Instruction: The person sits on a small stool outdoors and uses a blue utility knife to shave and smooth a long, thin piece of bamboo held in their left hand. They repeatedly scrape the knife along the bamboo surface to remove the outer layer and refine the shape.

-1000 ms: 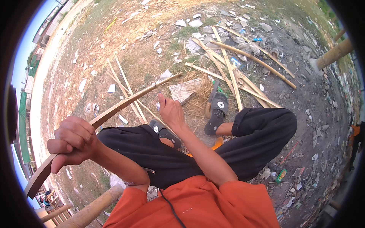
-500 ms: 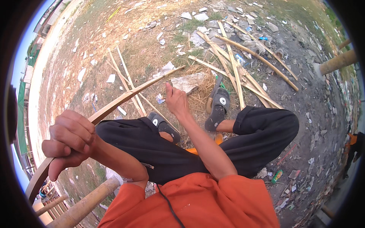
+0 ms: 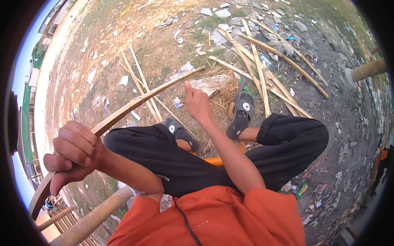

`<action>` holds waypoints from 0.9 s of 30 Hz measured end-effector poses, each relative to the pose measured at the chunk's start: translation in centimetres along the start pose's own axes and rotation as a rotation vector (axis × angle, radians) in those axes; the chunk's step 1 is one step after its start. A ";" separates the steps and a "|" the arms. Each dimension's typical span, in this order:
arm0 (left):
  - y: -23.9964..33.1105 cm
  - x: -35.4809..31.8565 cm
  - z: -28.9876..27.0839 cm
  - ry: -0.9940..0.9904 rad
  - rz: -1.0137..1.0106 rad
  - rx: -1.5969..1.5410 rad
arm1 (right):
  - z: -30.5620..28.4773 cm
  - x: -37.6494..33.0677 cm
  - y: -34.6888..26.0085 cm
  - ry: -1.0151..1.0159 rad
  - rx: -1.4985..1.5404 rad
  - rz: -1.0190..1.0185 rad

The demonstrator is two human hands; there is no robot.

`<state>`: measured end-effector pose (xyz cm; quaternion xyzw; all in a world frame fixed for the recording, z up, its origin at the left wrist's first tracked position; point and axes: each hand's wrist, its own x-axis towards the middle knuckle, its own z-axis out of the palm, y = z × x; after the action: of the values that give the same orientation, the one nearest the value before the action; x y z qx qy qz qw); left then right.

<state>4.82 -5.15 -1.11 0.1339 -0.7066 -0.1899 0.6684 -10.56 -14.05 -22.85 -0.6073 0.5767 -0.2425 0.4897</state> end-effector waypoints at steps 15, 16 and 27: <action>0.0 0.3 0.7 -0.019 0.049 0.011 | -0.5 -8.5 -6.6 0.068 0.074 -0.244; 0.0 0.2 0.6 -0.009 0.043 0.016 | 0.0 -8.0 -6.0 0.107 0.078 -0.244; 0.2 -0.2 -0.8 0.065 0.030 0.017 | 1.6 -5.0 -3.8 0.128 -0.065 -0.165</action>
<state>5.68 -4.95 -1.15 0.1351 -0.6879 -0.1697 0.6927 -8.55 -9.39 -18.80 -0.6515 0.5625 -0.3015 0.4101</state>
